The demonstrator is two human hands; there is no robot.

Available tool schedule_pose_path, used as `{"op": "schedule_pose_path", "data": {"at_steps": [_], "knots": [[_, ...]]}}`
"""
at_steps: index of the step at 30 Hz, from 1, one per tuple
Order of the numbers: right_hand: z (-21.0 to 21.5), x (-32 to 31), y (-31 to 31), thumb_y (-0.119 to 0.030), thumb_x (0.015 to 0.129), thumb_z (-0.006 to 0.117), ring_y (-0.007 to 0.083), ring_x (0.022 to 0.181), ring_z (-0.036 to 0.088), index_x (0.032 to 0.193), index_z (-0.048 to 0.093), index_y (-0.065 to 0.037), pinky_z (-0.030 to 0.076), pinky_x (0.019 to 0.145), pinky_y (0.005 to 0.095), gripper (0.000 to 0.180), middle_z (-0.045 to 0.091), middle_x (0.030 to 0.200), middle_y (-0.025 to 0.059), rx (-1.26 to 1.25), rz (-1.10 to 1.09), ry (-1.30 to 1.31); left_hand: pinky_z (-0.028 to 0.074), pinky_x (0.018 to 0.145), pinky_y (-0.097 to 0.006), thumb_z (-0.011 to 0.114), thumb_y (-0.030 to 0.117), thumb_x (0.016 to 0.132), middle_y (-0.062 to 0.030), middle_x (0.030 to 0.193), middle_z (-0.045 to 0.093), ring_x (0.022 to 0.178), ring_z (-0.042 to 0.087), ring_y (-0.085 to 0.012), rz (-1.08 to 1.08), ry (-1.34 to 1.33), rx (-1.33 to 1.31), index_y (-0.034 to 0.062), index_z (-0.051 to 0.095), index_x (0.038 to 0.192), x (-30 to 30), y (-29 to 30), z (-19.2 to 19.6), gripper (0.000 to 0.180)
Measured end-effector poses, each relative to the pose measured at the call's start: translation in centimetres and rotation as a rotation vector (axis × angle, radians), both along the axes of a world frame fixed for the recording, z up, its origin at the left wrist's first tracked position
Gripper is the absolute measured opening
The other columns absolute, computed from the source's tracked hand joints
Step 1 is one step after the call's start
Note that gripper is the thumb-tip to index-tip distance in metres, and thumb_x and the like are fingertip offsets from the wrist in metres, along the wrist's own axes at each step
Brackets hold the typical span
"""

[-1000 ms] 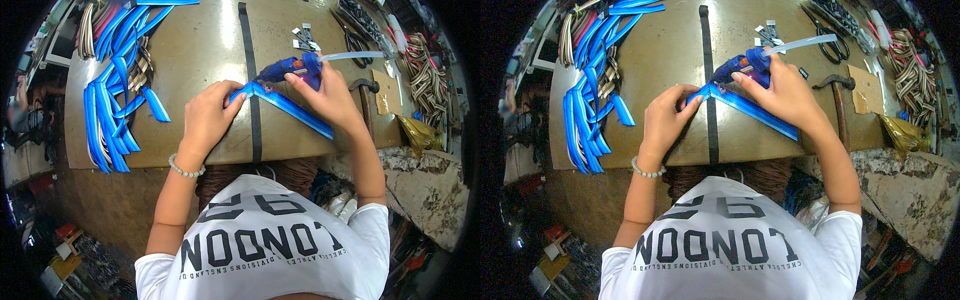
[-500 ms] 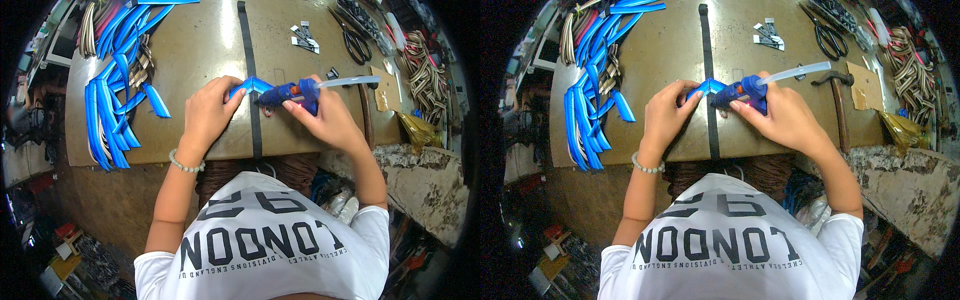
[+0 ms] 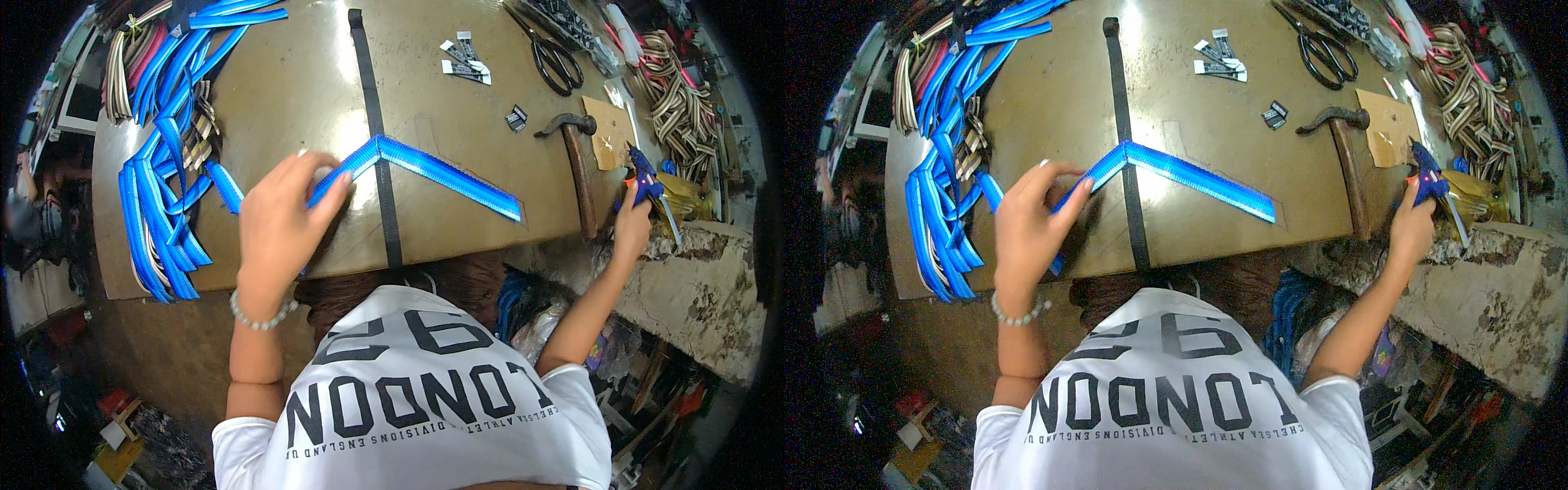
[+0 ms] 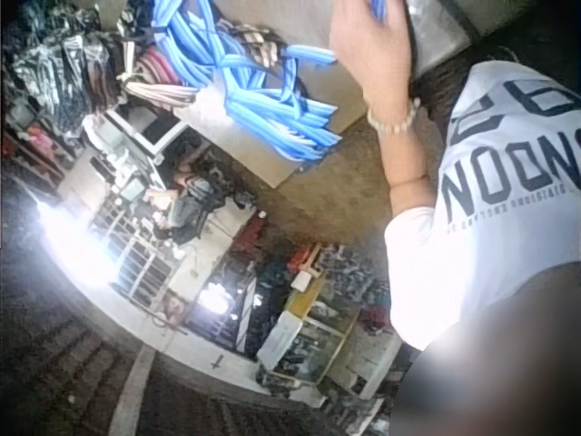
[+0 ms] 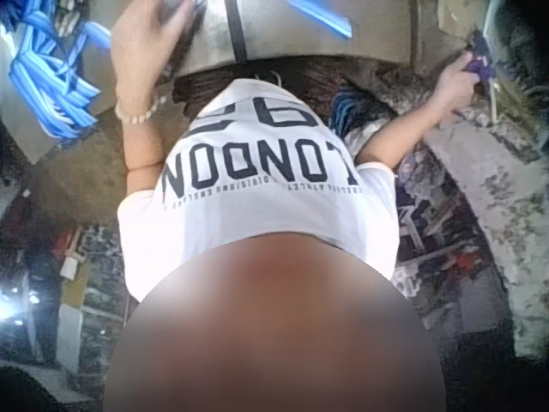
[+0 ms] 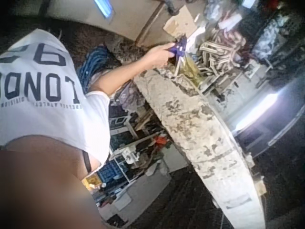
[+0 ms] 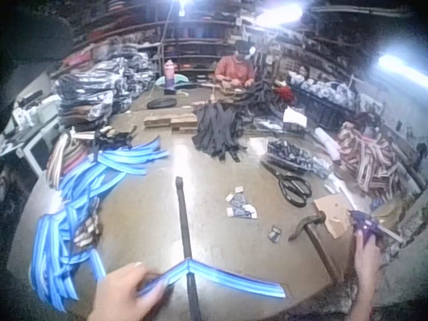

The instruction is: The person assembles a decorative strap by repeatedly applying hot glue to a black strap, attaching a blue ribbon, and securing it with a small metal clip. The person works at a table with many similar ribbons and clips, completing several units in sequence.

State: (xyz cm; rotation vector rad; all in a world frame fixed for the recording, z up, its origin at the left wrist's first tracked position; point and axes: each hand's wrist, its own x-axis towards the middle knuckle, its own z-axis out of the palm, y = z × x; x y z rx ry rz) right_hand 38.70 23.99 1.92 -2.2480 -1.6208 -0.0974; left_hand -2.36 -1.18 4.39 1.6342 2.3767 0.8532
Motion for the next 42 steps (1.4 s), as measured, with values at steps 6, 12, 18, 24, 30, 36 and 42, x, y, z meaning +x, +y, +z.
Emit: {"op": "schedule_pose_path", "data": {"at_steps": [6, 12, 18, 24, 30, 36, 42], "knots": [[4.0, -11.8, -4.3, -0.033, 0.096, 0.060, 0.0388, 0.093, 0.068, 0.114, 0.065, -0.003, 0.052, 0.082, 0.0432, 0.036, 0.070, 0.102, 0.0204, 0.158, 0.709, 0.147, 0.049, 0.060, -0.038, 0.070, 0.013, 0.082, -0.0083, 0.082, 0.062, 0.067, 0.062, -0.0272, 0.064, -0.024, -0.145, 0.0108, 0.067, 0.099, 0.6, -4.2, -0.1, 0.017], [-1.6, -17.2, 0.0, -0.023, 0.088, 0.067, 0.0334, 0.092, 0.062, 0.090, 0.065, -0.005, 0.046, 0.078, 0.0470, 0.018, 0.068, 0.092, 0.0134, 0.099, 0.990, -0.295, 0.048, 0.069, -0.042, 0.065, -0.002, 0.076, -0.0135, 0.086, 0.053, 0.080, 0.058, -0.0320, -0.047, 0.252, -0.217, 0.0116, 0.069, 0.113, 1.0, -5.0, -0.5, 0.039], [2.4, -17.7, -2.8, -0.017, 0.086, 0.070, 0.0246, 0.074, 0.068, 0.087, 0.066, -0.002, 0.052, 0.068, 0.0337, 0.015, 0.071, 0.085, 0.0141, 0.055, 0.911, 0.414, 0.043, 0.074, -0.039, 0.069, 0.004, 0.077, -0.0130, 0.086, 0.046, 0.084, 0.049, -0.0320, -0.218, 0.304, -0.312, 0.0117, 0.063, 0.131, 0.8, -6.2, 1.1, 0.055], [3.0, -19.9, -12.0, -0.006, 0.084, 0.076, 0.0097, 0.084, 0.066, 0.100, 0.072, 0.001, 0.054, 0.072, 0.0237, 0.018, 0.070, 0.095, 0.0069, -0.366, 1.101, 1.072, 0.036, 0.060, -0.030, 0.075, 0.017, 0.085, -0.0040, 0.070, 0.046, 0.066, 0.045, -0.0159, 0.067, -0.233, 0.086, 0.0051, 0.074, 0.105, 2.4, -3.0, 1.0, 0.024], [0.8, -22.0, -15.2, 0.000, 0.089, 0.069, 0.0124, 0.093, 0.066, 0.107, 0.069, 0.008, 0.056, 0.081, 0.0234, 0.019, 0.068, 0.107, 0.0121, -0.508, 1.163, 1.267, 0.027, 0.052, -0.026, 0.079, 0.019, 0.083, 0.0030, 0.061, 0.038, 0.058, 0.035, -0.0076, 0.148, -0.681, 0.108, 0.0029, 0.076, 0.093, 4.0, 0.5, -1.4, 0.019], [0.1, -22.0, -12.3, -0.002, 0.088, 0.071, 0.0119, 0.089, 0.066, 0.108, 0.068, 0.007, 0.056, 0.078, 0.0239, 0.022, 0.068, 0.105, 0.0106, -0.394, 1.088, 1.106, 0.036, 0.052, -0.032, 0.075, 0.024, 0.085, -0.0094, 0.062, 0.053, 0.056, 0.046, -0.0149, 0.181, -0.511, 0.072, -0.0010, 0.073, 0.087, 2.9, 3.1, -2.5, 0.025], [-2.3, -21.6, -12.1, -0.003, 0.086, 0.072, 0.0146, 0.087, 0.065, 0.103, 0.069, 0.003, 0.054, 0.076, 0.0257, 0.019, 0.066, 0.108, 0.0117, -0.259, 1.187, 0.926, 0.041, 0.054, -0.039, 0.073, 0.026, 0.086, -0.0111, 0.061, 0.054, 0.056, 0.054, -0.0259, 0.229, -0.269, 0.007, 0.0020, 0.067, 0.088, 3.1, 3.7, -3.5, 0.025]]}}
